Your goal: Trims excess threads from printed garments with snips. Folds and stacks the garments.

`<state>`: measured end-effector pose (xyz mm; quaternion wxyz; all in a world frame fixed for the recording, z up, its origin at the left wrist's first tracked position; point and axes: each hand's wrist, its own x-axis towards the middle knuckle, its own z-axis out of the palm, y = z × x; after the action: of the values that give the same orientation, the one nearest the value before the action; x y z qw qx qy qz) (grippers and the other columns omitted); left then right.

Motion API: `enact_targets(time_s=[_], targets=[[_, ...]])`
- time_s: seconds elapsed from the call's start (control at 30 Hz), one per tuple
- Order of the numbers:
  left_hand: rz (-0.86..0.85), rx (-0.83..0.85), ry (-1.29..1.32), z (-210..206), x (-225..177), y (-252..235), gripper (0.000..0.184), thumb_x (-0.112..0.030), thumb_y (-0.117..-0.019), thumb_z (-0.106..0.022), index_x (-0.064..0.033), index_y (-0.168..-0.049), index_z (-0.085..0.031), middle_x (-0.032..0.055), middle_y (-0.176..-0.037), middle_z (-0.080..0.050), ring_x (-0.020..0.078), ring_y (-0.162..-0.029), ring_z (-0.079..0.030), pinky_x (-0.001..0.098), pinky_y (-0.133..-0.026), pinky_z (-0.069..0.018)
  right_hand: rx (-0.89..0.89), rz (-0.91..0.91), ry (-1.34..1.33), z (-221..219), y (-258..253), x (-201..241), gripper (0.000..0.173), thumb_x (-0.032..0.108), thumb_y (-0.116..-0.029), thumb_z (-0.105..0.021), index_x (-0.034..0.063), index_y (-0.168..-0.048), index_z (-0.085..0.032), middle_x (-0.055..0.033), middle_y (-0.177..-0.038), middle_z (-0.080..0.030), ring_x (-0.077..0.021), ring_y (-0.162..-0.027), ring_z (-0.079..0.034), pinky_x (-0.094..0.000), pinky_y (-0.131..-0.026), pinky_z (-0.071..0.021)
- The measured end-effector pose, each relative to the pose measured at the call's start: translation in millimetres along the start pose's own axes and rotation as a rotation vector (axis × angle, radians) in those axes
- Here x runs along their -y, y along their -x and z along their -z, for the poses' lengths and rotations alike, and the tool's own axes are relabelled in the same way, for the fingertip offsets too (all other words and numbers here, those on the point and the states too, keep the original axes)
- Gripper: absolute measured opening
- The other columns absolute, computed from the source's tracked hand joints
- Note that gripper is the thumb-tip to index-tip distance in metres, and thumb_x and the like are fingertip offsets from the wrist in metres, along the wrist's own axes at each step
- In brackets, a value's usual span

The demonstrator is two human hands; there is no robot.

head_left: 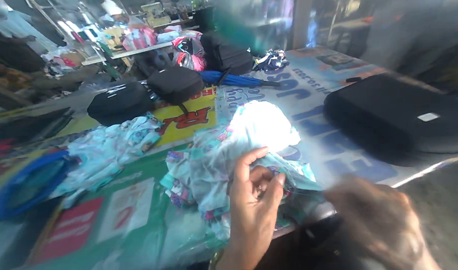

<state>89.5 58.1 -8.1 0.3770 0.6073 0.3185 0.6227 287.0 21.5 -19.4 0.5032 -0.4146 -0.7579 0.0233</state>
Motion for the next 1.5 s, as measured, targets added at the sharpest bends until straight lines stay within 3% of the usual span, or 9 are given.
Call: enact_targets(time_s=[0.07, 0.2, 0.37, 0.5, 0.63, 0.77, 1.17, 1.3, 1.5], targets=[[-0.002, 0.037, -0.024, 3.1, -2.0, -1.9, 0.047, 0.001, -0.0915, -0.065, 0.0022, -0.136, -0.048, 0.0014, -0.086, -0.069, 0.0070, -0.072, -0.066, 0.0204, -0.064, -0.0575, 0.015, -0.010, -0.019, -1.6, 2.9, -4.2, 0.029, 0.029, -0.1069, -0.052, 0.0069, -0.090, -0.061, -0.0008, -0.072, -0.059, 0.0025, -0.063, -0.054, -0.0103, -0.057, -0.0424], [0.359, -0.047, 0.365, 5.8, -12.5, -10.4, 0.042, 0.007, -0.0927, -0.058, -0.0077, -0.131, -0.054, 0.0059, -0.082, -0.070, 0.0104, -0.069, -0.069, 0.0239, -0.063, -0.0599, -0.029, -0.135, -0.045, -1.8, 6.8, -9.3, 0.030, 0.027, -0.1059, -0.052, 0.0060, -0.088, -0.064, 0.0014, -0.072, -0.061, 0.0063, -0.064, -0.055, -0.0088, -0.058, -0.0437], [0.508, -0.159, 0.501, 0.6, -24.4, -9.0, 0.038, 0.007, -0.0970, -0.051, -0.0077, -0.132, -0.051, 0.0100, -0.088, -0.071, 0.0126, -0.066, -0.070, 0.0248, -0.058, -0.0598, -0.136, -0.063, 0.013, -0.6, -2.4, -0.7, 0.038, 0.041, -0.1006, -0.064, 0.0060, -0.115, -0.064, -0.0007, -0.085, -0.063, 0.0058, -0.069, -0.055, -0.0079, -0.061, -0.0451], [0.495, -0.155, 0.496, -4.4, -32.4, -5.4, 0.042, 0.006, -0.0975, -0.051, -0.0080, -0.136, -0.049, 0.0106, -0.089, -0.072, 0.0151, -0.071, -0.072, 0.0280, -0.063, -0.0622, -0.118, 0.093, 0.120, -19.0, -15.6, 16.7, 0.028, 0.033, -0.0987, -0.069, 0.0084, -0.114, -0.067, -0.0056, -0.094, -0.066, -0.0028, -0.068, -0.056, -0.0127, -0.058, -0.0428], [0.486, -0.127, 0.502, -4.6, -25.7, -1.4, 0.046, 0.008, -0.0943, -0.058, -0.0047, -0.138, -0.047, 0.0134, -0.088, -0.070, 0.0195, -0.075, -0.073, 0.0335, -0.069, -0.0635, -0.110, 0.174, 0.365, -29.6, -21.2, 19.2, 0.014, 0.021, -0.1009, -0.062, 0.0102, -0.096, -0.069, -0.0074, -0.082, -0.067, -0.0151, -0.064, -0.060, -0.0269, -0.052, -0.0413], [0.500, -0.124, 0.539, -2.9, -25.6, -2.4, 0.043, 0.010, -0.0950, -0.056, -0.0057, -0.134, -0.048, 0.0110, -0.085, -0.071, 0.0181, -0.072, -0.074, 0.0322, -0.068, -0.0643, -0.134, 0.180, 0.391, -24.5, -11.0, 25.9, 0.017, 0.024, -0.1027, -0.059, 0.0112, -0.093, -0.066, -0.0054, -0.077, -0.064, -0.0144, -0.064, -0.057, -0.0258, -0.054, -0.0406], [0.514, -0.134, 0.552, -0.9, -28.8, -7.7, 0.040, 0.010, -0.0938, -0.056, -0.0067, -0.130, -0.055, 0.0134, -0.088, -0.073, 0.0161, -0.068, -0.072, 0.0283, -0.060, -0.0615, 0.432, 0.221, 0.114, -44.9, 39.9, 65.2, 0.018, 0.015, -0.1040, -0.052, 0.0131, -0.094, -0.067, -0.0051, -0.075, -0.062, -0.0219, -0.059, -0.058, -0.0359, -0.051, -0.0442], [0.537, -0.165, 0.565, -0.5, -30.0, -7.5, 0.037, 0.009, -0.0948, -0.054, -0.0071, -0.128, -0.056, 0.0132, -0.087, -0.073, 0.0157, -0.067, -0.071, 0.0280, -0.061, -0.0610, 0.556, 0.056, -0.073, -34.5, 34.8, 62.2, 0.027, 0.034, -0.0941, -0.068, 0.0104, -0.108, -0.069, -0.0088, -0.088, -0.070, -0.0250, -0.072, -0.068, -0.0417, -0.058, -0.0536], [0.610, -0.209, 0.678, 2.3, -32.4, -5.7, 0.032, 0.000, -0.1021, -0.049, -0.0086, -0.132, -0.058, 0.0136, -0.097, -0.071, 0.0187, -0.074, -0.073, 0.0332, -0.068, -0.0642, 0.069, -0.111, -0.223, -16.4, 9.5, 37.2, 0.031, 0.031, -0.1001, -0.067, 0.0053, -0.116, -0.061, -0.0058, -0.100, -0.067, -0.0013, -0.083, -0.062, -0.0130, -0.070, -0.0523]])
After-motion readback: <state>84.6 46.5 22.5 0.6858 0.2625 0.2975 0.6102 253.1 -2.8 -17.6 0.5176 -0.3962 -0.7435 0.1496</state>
